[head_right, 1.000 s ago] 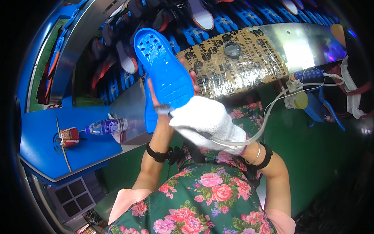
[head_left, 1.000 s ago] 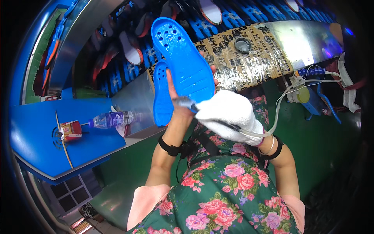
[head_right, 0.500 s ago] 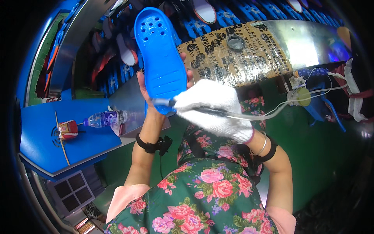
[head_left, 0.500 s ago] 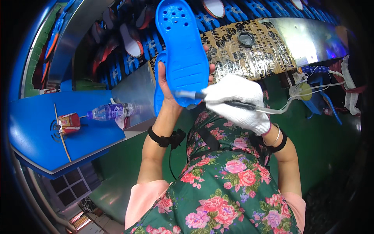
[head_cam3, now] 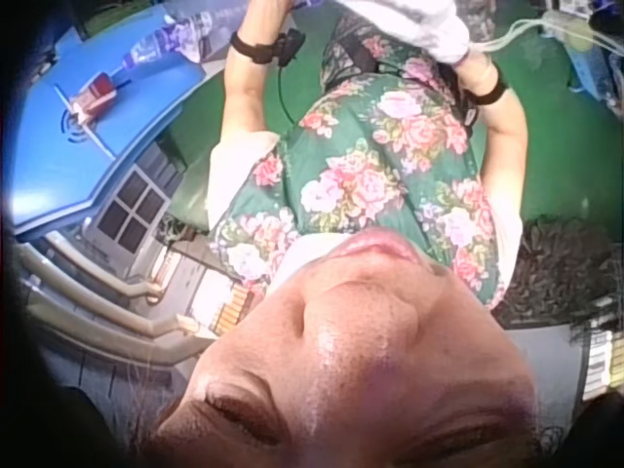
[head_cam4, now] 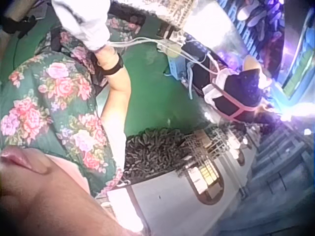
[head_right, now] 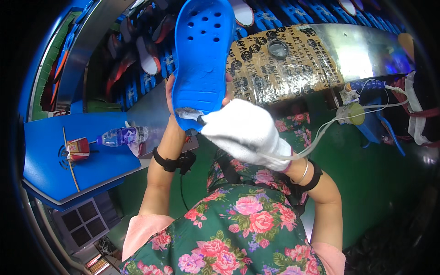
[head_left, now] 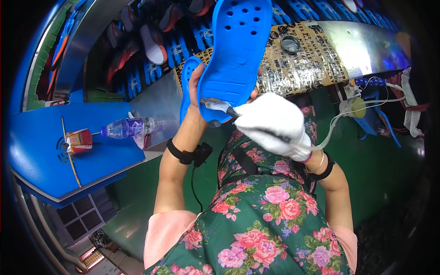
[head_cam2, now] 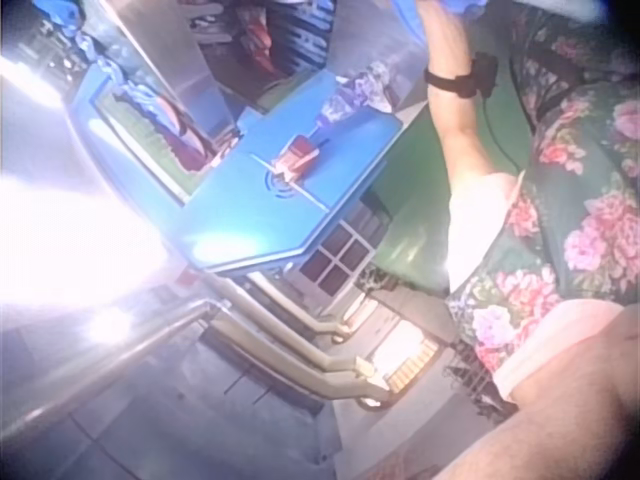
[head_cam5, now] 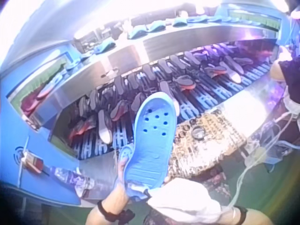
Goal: The worker uses a brush to apply glue or adhesive to the inner surface of blue shoe soles and then places them onto a conveyor belt system.
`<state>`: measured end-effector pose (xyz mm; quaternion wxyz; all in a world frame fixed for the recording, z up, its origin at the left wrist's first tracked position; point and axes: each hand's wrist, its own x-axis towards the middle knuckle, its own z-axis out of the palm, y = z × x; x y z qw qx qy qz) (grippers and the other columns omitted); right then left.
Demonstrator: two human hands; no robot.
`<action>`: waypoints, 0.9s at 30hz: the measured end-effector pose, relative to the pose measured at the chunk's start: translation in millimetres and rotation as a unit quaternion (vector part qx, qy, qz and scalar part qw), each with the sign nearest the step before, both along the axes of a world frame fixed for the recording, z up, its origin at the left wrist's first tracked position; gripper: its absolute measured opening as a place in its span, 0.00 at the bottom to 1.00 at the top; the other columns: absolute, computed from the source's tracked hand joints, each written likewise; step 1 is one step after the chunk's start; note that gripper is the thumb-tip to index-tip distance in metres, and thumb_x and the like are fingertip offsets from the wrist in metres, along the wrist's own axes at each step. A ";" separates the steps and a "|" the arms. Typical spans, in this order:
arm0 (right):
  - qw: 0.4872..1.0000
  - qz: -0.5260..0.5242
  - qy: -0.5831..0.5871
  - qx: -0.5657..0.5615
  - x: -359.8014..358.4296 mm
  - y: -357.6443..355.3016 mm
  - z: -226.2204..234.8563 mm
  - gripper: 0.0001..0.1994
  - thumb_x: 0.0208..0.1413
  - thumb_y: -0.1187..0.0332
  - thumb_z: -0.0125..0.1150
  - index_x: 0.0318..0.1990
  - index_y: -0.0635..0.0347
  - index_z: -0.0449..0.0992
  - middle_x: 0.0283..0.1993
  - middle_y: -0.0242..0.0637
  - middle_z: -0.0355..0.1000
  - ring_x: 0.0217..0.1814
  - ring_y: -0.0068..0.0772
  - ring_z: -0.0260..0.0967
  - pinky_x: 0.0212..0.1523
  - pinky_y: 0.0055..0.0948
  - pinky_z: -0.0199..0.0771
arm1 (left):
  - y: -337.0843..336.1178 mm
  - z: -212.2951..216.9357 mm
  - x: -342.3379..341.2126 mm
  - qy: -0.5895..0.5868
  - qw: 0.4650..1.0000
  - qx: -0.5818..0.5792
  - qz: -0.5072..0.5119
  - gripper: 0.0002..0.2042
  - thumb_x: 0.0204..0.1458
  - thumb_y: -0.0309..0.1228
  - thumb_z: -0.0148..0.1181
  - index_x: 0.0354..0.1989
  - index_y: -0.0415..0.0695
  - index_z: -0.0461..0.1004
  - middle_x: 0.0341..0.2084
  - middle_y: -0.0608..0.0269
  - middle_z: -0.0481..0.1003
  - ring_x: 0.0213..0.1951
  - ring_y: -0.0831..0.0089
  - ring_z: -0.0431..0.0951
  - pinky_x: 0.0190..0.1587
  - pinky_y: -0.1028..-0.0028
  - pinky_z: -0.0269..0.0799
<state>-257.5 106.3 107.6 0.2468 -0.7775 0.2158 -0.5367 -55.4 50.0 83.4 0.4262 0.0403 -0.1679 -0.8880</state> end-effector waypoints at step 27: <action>0.991 0.033 0.109 -0.066 -15.2 9.3 1.4 0.18 0.43 0.75 0.72 0.46 0.53 0.84 0.46 0.40 0.82 0.41 0.39 0.79 0.37 0.35 0.80 | -13.9 -8.9 26.4 -0.050 0.987 0.011 -0.153 0.37 0.59 0.51 0.50 0.70 0.34 0.60 0.60 0.31 0.68 0.52 0.30 0.76 0.58 0.43 0.72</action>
